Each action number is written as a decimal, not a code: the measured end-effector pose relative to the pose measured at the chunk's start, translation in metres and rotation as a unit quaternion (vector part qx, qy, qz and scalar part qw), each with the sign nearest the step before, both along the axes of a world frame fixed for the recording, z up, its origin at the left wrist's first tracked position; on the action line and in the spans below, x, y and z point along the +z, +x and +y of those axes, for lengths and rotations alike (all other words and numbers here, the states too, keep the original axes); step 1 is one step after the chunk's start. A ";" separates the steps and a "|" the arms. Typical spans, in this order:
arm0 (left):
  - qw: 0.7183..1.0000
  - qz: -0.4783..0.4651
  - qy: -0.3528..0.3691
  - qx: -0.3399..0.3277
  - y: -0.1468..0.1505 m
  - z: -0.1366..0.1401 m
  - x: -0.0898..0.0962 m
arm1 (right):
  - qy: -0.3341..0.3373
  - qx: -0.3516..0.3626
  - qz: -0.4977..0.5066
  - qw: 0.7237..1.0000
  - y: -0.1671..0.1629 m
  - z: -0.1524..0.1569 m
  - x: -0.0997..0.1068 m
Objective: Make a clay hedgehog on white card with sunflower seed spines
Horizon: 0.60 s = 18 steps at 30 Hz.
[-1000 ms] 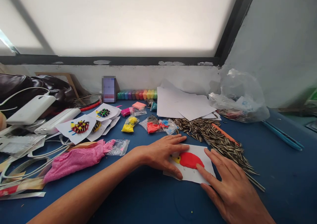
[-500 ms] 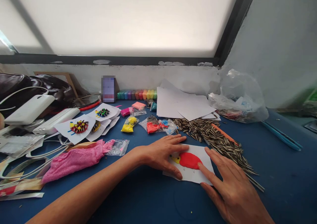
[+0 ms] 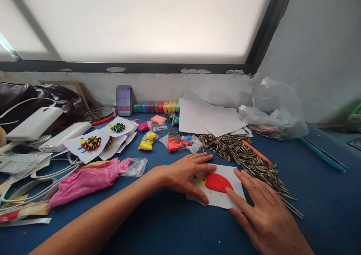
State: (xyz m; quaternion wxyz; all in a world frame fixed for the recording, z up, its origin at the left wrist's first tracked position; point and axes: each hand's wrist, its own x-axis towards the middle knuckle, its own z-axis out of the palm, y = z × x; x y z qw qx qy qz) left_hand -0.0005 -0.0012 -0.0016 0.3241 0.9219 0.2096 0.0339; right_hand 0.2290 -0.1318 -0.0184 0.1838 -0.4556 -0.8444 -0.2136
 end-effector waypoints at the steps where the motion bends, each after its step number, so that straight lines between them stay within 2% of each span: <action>1: 1.000 -0.002 0.000 0.000 0.000 0.000 0.000 | 0.001 0.001 0.002 1.000 0.000 0.000 0.000; 7: 1.000 -0.001 0.004 0.001 0.001 0.000 -0.001 | -0.014 0.020 -0.020 1.000 -0.002 0.001 0.000; 10: 1.000 0.002 0.004 0.000 0.001 0.001 -0.003 | -0.018 0.028 0.008 0.999 -0.001 0.001 0.001; 15: 1.000 -0.002 -0.027 0.003 -0.001 0.000 0.005 | -0.033 -0.074 0.050 0.995 0.005 0.008 0.000; 18: 0.996 -0.043 -0.067 0.030 -0.003 -0.001 0.014 | -0.055 -0.102 0.034 0.993 0.009 0.017 -0.002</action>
